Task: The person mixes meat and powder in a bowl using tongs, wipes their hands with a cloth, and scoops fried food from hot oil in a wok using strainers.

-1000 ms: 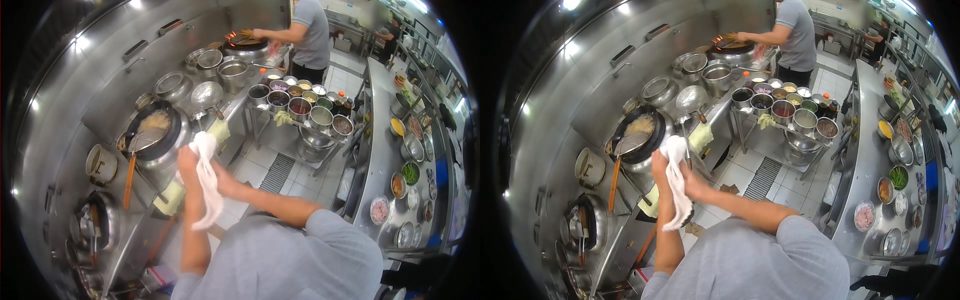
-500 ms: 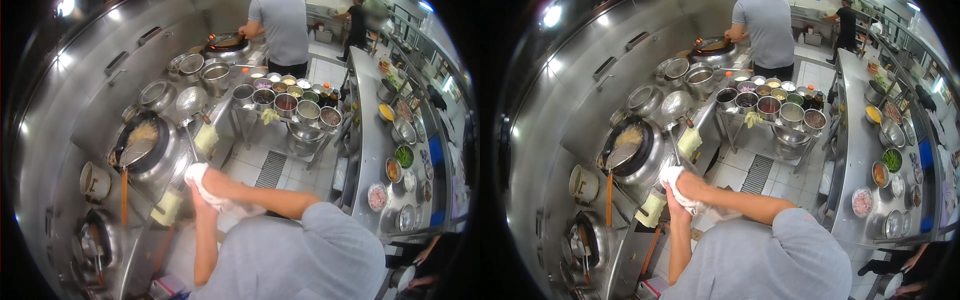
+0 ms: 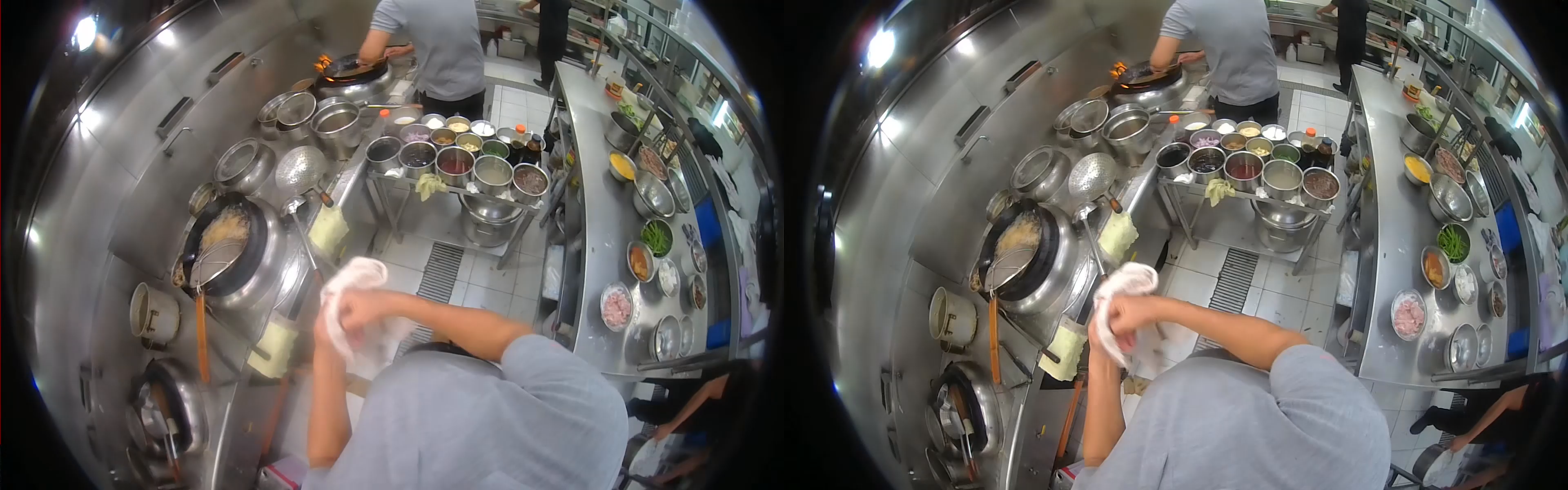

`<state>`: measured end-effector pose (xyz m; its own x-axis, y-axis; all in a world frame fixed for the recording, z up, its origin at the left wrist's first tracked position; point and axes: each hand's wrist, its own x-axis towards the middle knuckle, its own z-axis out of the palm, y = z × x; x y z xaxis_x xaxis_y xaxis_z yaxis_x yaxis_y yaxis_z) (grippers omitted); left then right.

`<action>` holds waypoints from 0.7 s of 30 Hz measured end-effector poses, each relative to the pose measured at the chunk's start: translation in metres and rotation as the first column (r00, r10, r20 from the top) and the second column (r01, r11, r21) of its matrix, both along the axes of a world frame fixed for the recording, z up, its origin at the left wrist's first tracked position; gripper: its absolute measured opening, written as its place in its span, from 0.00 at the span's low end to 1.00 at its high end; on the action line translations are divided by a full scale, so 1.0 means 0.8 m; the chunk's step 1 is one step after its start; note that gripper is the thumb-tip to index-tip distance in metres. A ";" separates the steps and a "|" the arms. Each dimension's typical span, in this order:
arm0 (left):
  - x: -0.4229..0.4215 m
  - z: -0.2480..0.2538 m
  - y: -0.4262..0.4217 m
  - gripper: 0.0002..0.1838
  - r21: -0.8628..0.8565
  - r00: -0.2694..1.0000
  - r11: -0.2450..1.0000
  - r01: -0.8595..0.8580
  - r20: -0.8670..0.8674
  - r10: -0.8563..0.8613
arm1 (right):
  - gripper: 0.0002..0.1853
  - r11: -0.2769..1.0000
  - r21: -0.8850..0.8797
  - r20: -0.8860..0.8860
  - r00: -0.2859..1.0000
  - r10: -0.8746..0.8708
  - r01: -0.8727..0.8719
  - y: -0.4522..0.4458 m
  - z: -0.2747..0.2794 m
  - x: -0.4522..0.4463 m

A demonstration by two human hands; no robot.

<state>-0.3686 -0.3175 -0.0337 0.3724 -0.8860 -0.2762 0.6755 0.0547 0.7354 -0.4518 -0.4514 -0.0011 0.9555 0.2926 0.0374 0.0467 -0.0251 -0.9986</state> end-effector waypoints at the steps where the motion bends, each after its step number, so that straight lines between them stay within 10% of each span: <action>1: -0.006 -0.005 -0.016 0.23 -0.094 0.970 0.972 -0.213 0.100 0.222 | 0.12 0.953 0.297 -0.002 0.998 -0.065 0.063 -0.005 0.007 0.002; 3: -0.017 -0.026 -0.044 0.22 -0.317 0.744 0.769 -0.555 0.225 0.629 | 0.12 0.669 0.710 0.041 0.935 -0.351 0.220 0.011 0.038 -0.003; 4: 0.009 -0.041 -0.047 0.24 -0.323 0.855 0.795 -0.514 -0.119 0.505 | 0.13 0.545 0.802 -0.054 0.937 -0.344 0.246 0.013 0.038 -0.011; 7: 0.003 0.021 -0.041 0.27 -0.326 0.984 0.931 -0.162 -0.118 0.130 | 0.15 0.477 0.854 -0.097 0.964 -0.247 0.208 -0.020 -0.063 -0.021; 9: -0.032 0.041 -0.054 0.30 -0.144 0.907 0.919 -0.366 -0.275 0.318 | 0.07 0.351 0.673 -0.467 0.743 -0.480 0.651 -0.034 -0.110 -0.029; 11: -0.041 -0.017 -0.067 0.23 -0.247 0.947 0.957 -0.155 -0.312 0.073 | 0.07 0.227 0.934 -0.139 0.865 -0.481 0.276 -0.009 -0.056 -0.084; 12: -0.032 -0.080 -0.082 0.23 -0.111 0.926 0.956 -0.271 0.242 0.291 | 0.08 0.216 0.960 -0.048 0.866 -0.498 0.177 -0.001 -0.041 -0.093; 13: -0.028 -0.115 -0.086 0.23 -0.058 0.590 0.901 -0.429 0.738 0.328 | 0.09 0.253 0.937 -0.067 0.834 -0.547 0.241 0.008 -0.038 -0.087; 14: -0.035 -0.068 -0.088 0.18 0.087 0.857 0.916 -0.393 0.396 0.330 | 0.09 0.300 0.889 -0.105 0.791 -0.602 0.347 0.015 -0.041 -0.076; 15: 0.006 -0.131 -0.083 0.18 -0.121 0.447 0.836 -0.535 0.799 0.401 | 0.10 0.360 0.790 -0.158 0.732 -0.663 0.497 0.025 -0.054 -0.055; 17: -0.107 -0.020 -0.122 0.17 -0.186 0.001 0.664 -0.725 0.963 0.270 | 0.12 0.463 0.554 -0.183 0.644 -0.743 0.692 0.037 -0.075 -0.034; 18: -0.073 -0.048 -0.099 0.19 -0.261 0.409 0.849 -0.460 0.786 0.463 | 0.13 0.490 0.475 -0.170 0.622 -0.765 0.732 0.043 -0.079 -0.033; 21: -0.044 -0.150 -0.122 0.23 -0.280 0.387 0.883 -0.375 0.819 0.424 | 0.18 0.504 0.294 -0.323 0.581 -0.747 0.812 0.022 -0.046 -0.073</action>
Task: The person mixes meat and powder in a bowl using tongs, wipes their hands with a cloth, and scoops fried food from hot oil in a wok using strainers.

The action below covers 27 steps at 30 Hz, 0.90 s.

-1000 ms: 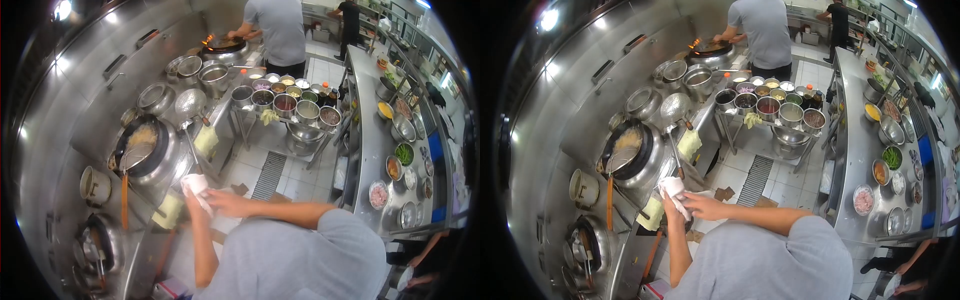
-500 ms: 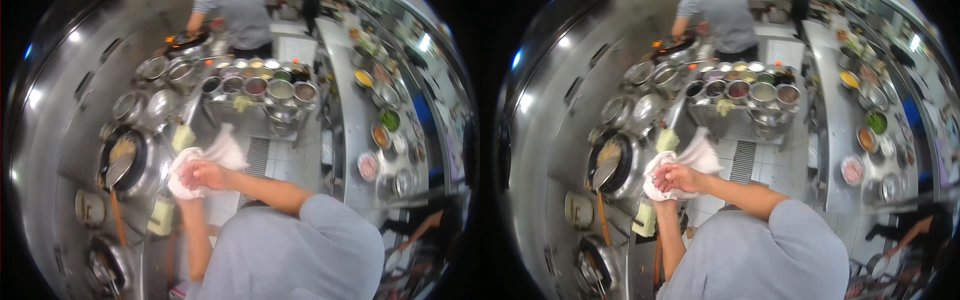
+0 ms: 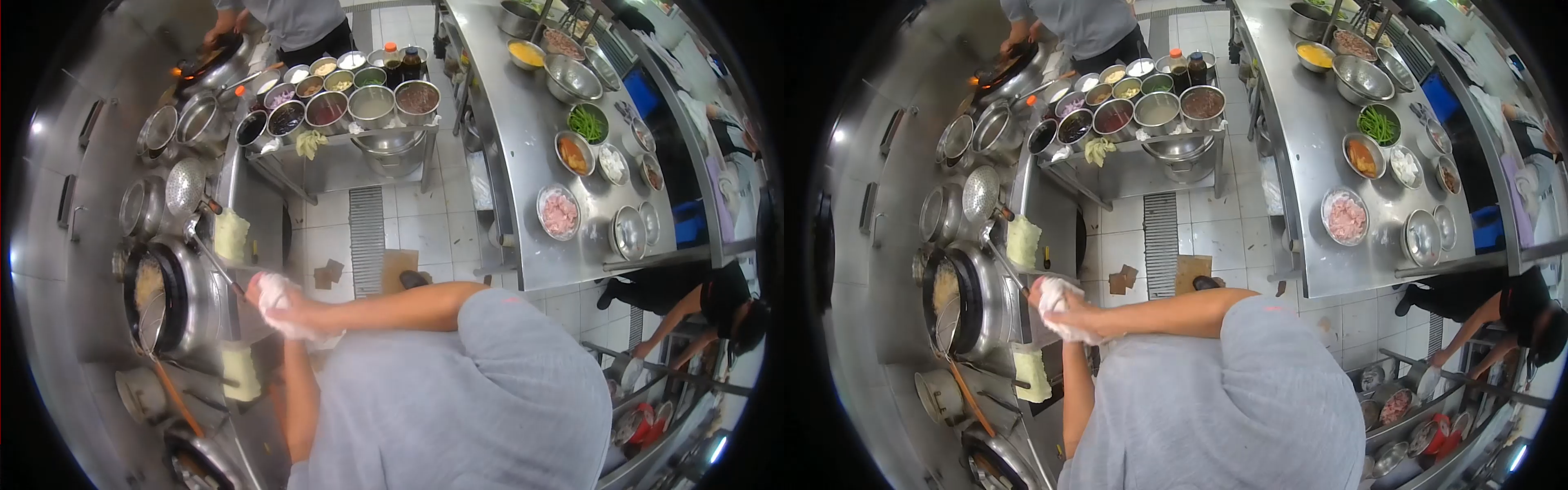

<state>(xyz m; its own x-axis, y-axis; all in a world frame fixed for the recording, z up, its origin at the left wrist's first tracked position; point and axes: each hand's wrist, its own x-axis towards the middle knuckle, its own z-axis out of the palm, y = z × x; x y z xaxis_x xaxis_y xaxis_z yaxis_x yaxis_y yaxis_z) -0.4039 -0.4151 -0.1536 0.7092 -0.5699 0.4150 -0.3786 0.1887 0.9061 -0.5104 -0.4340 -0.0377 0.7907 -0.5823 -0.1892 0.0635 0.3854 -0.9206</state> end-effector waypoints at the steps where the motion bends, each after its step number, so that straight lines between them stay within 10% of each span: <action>1: -0.001 -0.026 -0.007 0.25 0.002 0.999 0.999 0.039 0.038 -0.039 | 0.23 0.999 0.040 -0.197 0.980 0.025 -0.017 -0.020 0.014 -0.014; 2: -0.007 -0.046 -0.019 0.25 0.013 0.999 0.999 0.036 0.036 -0.036 | 0.16 0.956 0.292 -0.076 0.996 0.040 -0.016 -0.050 -0.058 -0.003; 4: -0.028 -0.072 -0.048 0.29 0.738 0.855 0.629 0.244 -0.470 0.220 | 0.04 0.665 0.746 0.089 0.995 -0.048 -0.034 -0.109 -0.200 0.018; 6: -0.047 -0.068 -0.002 0.37 0.767 0.845 0.510 0.390 -0.077 -0.530 | 0.06 0.763 0.645 0.281 0.940 -0.191 -0.037 -0.136 -0.258 -0.011; 8: -0.077 0.002 -0.014 0.35 0.758 0.789 0.467 0.456 -0.101 -0.607 | 0.09 0.982 0.148 -0.055 0.992 -0.111 0.118 -0.187 -0.334 -0.055; 10: -0.080 0.027 -0.018 0.31 0.563 0.620 0.282 0.777 -0.606 -0.498 | 0.19 0.824 -0.507 -0.367 0.928 0.058 -0.252 -0.260 -0.425 -0.123; 11: -0.075 0.021 -0.013 0.27 0.488 0.614 0.373 0.789 -0.649 -0.449 | 0.24 0.738 -0.507 -0.667 0.745 -0.009 -0.445 -0.281 -0.336 -0.179; 14: -0.040 -0.070 0.054 0.24 0.737 0.904 0.527 0.424 -0.379 -0.197 | 0.21 0.500 -0.420 -0.907 0.371 -0.199 -0.758 -0.360 -0.478 -0.320; 17: -0.012 -0.187 0.211 0.20 0.902 0.975 0.415 0.117 -0.025 -0.219 | 0.19 0.367 0.006 -0.989 -0.061 -0.137 -0.930 -0.406 -0.578 -0.476; 21: -0.077 -0.248 0.430 0.20 0.978 0.951 0.145 0.148 -0.181 0.250 | 0.29 0.204 0.170 -0.986 -0.167 0.029 -0.964 -0.389 -0.561 -0.472; 23: -0.123 -0.260 0.519 0.20 0.960 0.924 -0.277 -0.044 -0.067 -0.377 | 0.31 0.462 -0.090 -0.976 0.170 0.135 -0.883 -0.363 -0.545 -0.423; 24: -0.149 -0.243 0.518 0.20 0.960 0.940 -0.276 -0.039 -0.058 -0.337 | 0.31 0.456 -0.231 -0.930 0.332 0.154 -0.860 -0.357 -0.573 -0.407; 25: -0.180 -0.210 0.509 0.18 0.966 0.926 -0.098 0.238 -0.196 0.322 | 0.32 0.457 -0.362 -0.857 0.483 0.180 -0.812 -0.348 -0.624 -0.380; 26: -0.202 -0.191 0.505 0.17 0.918 0.484 0.220 0.331 -0.365 0.795 | 0.30 0.574 -0.264 -0.854 0.465 0.235 -0.775 -0.335 -0.669 -0.342; 27: -0.217 -0.193 0.510 0.17 0.920 0.458 0.231 0.317 -0.361 0.812 | 0.29 0.675 -0.152 -0.845 0.449 0.291 -0.722 -0.322 -0.694 -0.309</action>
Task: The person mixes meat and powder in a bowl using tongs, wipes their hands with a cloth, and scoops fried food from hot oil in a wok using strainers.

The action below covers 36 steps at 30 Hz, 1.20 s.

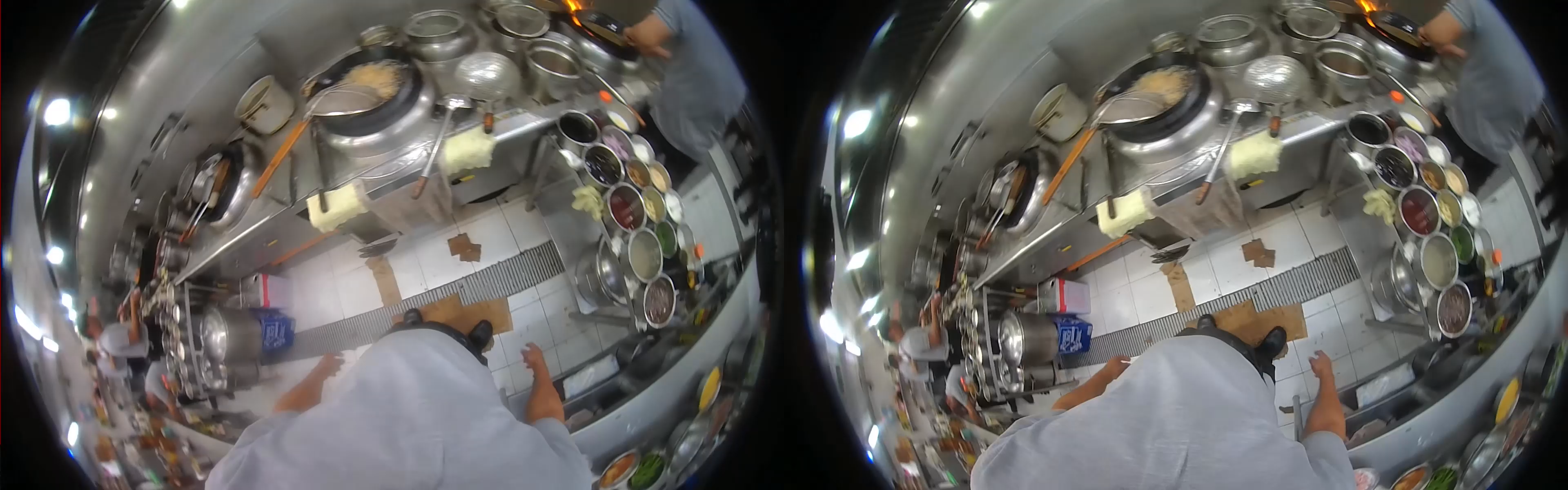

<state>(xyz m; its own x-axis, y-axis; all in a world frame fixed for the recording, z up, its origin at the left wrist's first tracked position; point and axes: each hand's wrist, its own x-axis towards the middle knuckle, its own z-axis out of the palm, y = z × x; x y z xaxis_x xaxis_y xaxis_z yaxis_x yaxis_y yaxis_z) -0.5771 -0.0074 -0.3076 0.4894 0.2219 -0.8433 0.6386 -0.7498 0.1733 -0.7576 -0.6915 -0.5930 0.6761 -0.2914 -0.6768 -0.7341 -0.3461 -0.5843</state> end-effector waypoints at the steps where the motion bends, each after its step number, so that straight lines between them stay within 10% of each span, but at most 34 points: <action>1: -0.019 -0.024 0.017 0.17 -0.156 0.991 0.983 0.096 0.106 -0.080 | 0.27 0.999 0.054 -0.015 1.000 0.002 -0.001 0.022 0.034 0.048; 4: -0.048 -0.142 0.025 0.17 -0.388 0.982 0.921 0.028 0.184 0.048 | 0.24 0.961 0.091 0.101 0.963 0.251 -0.260 0.071 0.048 0.201; 5: -0.049 -0.166 0.016 0.17 -0.428 0.978 0.902 -0.059 0.158 0.139 | 0.23 0.913 -0.185 0.370 0.835 0.407 -0.363 0.086 0.050 0.241; 6: -0.040 -0.156 0.009 0.17 -0.428 0.975 0.903 0.043 0.215 0.055 | 0.22 0.817 -0.454 0.554 0.605 0.572 -0.357 0.105 0.056 0.278; 10: 0.034 0.021 -0.085 0.17 -0.498 0.891 0.836 0.230 0.454 0.025 | 0.20 0.754 -0.577 0.539 0.548 0.640 -0.314 0.160 0.123 0.380; 12: 0.073 0.018 -0.078 0.18 -0.544 0.897 0.827 0.142 0.424 0.125 | 0.20 0.927 0.128 0.276 0.910 0.309 -0.353 0.178 0.205 0.409; 14: 0.102 -0.103 -0.014 0.18 -0.518 0.938 0.853 -0.058 0.265 0.225 | 0.21 0.931 0.111 0.236 0.919 0.316 -0.349 0.192 0.213 0.424; 22: 0.202 -0.228 0.074 0.21 -0.475 0.914 0.878 0.062 0.379 0.141 | 0.22 0.872 -0.301 0.100 0.896 0.432 -0.387 0.189 0.242 0.437; 25: 0.205 -0.241 0.124 0.21 -0.431 0.805 0.818 0.381 0.590 -0.063 | 0.21 0.946 0.185 0.179 0.956 0.232 -0.265 0.262 0.387 0.520; 26: 0.218 -0.183 0.117 0.21 -0.572 0.938 0.807 -0.149 0.177 0.299 | 0.22 0.893 0.361 0.202 0.957 0.207 -0.270 0.308 0.434 0.555; 28: 0.230 -0.181 0.148 0.21 -0.514 0.947 0.858 0.002 0.276 0.164 | 0.22 0.840 0.386 0.294 0.914 0.279 -0.380 0.388 0.448 0.624; 31: 0.254 -0.199 0.187 0.22 -0.387 0.906 0.899 0.206 0.422 -0.026 | 0.26 0.765 -0.024 0.575 0.617 0.538 -0.644 0.511 0.480 0.732; 33: 0.272 -0.133 0.183 0.22 -0.378 0.767 0.847 0.373 0.639 -0.052 | 0.30 0.836 -0.054 0.549 0.683 0.482 -0.546 0.576 0.468 0.796; 34: 0.288 -0.071 0.142 0.22 -0.438 0.840 0.867 -0.239 0.354 0.411 | 0.32 0.830 -0.286 0.608 0.578 0.544 -0.480 0.604 0.440 0.822; 36: 0.293 -0.026 0.105 0.17 -0.505 0.655 0.776 -0.378 0.447 0.609 | 0.35 0.812 -0.477 0.660 0.473 0.584 -0.337 0.640 0.419 0.860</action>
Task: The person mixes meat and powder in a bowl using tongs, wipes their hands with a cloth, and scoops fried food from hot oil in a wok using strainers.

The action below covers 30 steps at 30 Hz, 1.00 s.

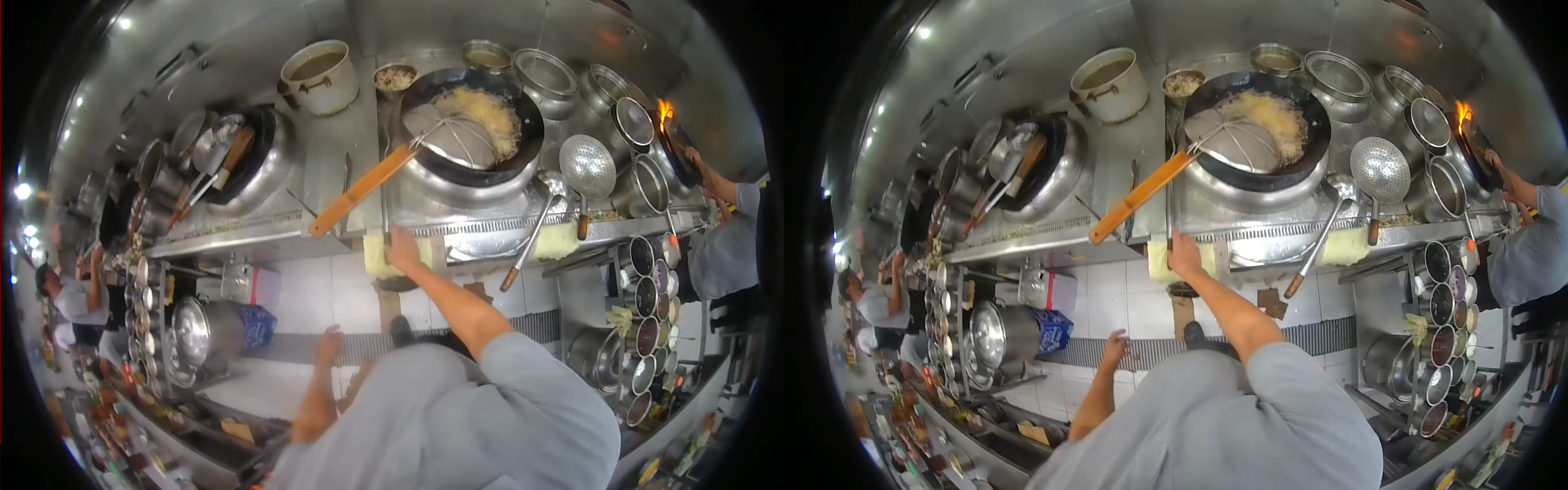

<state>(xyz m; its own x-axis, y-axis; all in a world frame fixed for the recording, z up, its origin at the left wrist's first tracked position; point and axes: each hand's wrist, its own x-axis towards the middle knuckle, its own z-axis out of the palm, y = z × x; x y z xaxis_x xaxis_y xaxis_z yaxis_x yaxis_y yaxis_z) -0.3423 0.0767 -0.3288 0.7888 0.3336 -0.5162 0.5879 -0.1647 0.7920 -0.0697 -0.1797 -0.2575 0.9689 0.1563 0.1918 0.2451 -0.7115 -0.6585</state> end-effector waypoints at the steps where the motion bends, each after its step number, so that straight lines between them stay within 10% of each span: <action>1: -0.012 -0.022 0.001 0.17 0.018 0.995 0.999 0.033 0.093 -0.035 | 0.36 0.996 -0.071 -0.125 0.991 0.047 -0.056 0.009 0.004 0.015; 3: -0.044 -0.101 0.009 0.16 0.061 0.955 0.992 0.111 0.270 -0.123 | 0.37 0.987 -0.124 -0.246 0.967 0.071 -0.104 0.023 0.006 0.035; 6: -0.078 -0.037 -0.042 0.17 -0.078 0.989 0.997 0.007 -0.147 -0.018 | 0.36 0.987 -0.157 -0.281 0.959 -0.022 -0.024 0.029 0.003 0.036; 9: -0.181 -0.068 -0.037 0.19 0.168 0.940 0.925 0.340 -0.076 -0.331 | 0.32 0.999 0.004 0.095 0.994 -0.046 0.046 0.003 0.024 -0.017; 11: -0.227 -0.072 -0.040 0.19 0.107 0.915 0.919 0.379 -0.188 -0.356 | 0.26 0.920 0.152 0.068 0.933 0.354 -0.361 -0.030 0.049 -0.059; 16: -0.259 -0.062 -0.038 0.20 0.044 0.855 0.890 0.453 -0.305 -0.420 | 0.24 0.623 0.025 -0.370 0.571 0.732 -0.782 -0.164 -0.068 -0.153; 19: -0.248 -0.050 -0.028 0.20 0.057 0.856 0.890 0.452 -0.307 -0.415 | 0.26 0.702 0.086 -0.586 0.535 0.609 -0.707 -0.296 -0.162 -0.185; 20: -0.240 -0.045 -0.026 0.20 0.065 0.864 0.894 0.443 -0.297 -0.407 | 0.25 0.622 0.204 -0.808 0.228 0.543 -0.756 -0.327 -0.200 -0.173; 21: -0.230 -0.041 -0.023 0.20 0.075 0.876 0.901 0.427 -0.279 -0.393 | 0.24 0.706 0.276 -0.935 -0.013 0.353 -0.652 -0.372 -0.235 -0.165; 24: -0.190 -0.033 -0.001 0.20 0.076 0.927 0.934 0.350 -0.170 -0.334 | 0.18 0.992 0.036 -0.983 0.185 0.014 0.118 -0.502 -0.247 -0.160; 25: -0.175 -0.027 0.007 0.20 0.033 0.960 0.967 0.253 -0.134 -0.247 | 0.18 0.994 0.047 -0.981 0.192 0.028 0.094 -0.524 -0.253 -0.144; 28: -0.108 0.060 -0.029 0.21 -0.006 0.973 0.992 -0.127 -0.195 0.123 | 0.20 0.365 0.230 -0.888 0.348 -0.300 0.902 -0.553 -0.260 -0.104; 30: -0.073 0.092 -0.049 0.22 0.059 0.983 0.995 -0.078 -0.164 0.087 | 0.21 0.245 0.445 -0.870 0.481 -0.109 0.861 -0.566 -0.278 -0.057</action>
<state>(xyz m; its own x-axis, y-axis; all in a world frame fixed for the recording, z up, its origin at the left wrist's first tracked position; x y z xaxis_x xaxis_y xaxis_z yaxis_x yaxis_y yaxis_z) -0.4009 0.0376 -0.2554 0.6620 0.4237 -0.6183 0.7242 -0.1486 0.6734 -0.1157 -0.6324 -0.4800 0.6319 -0.2524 -0.7328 -0.6032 0.4336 -0.6694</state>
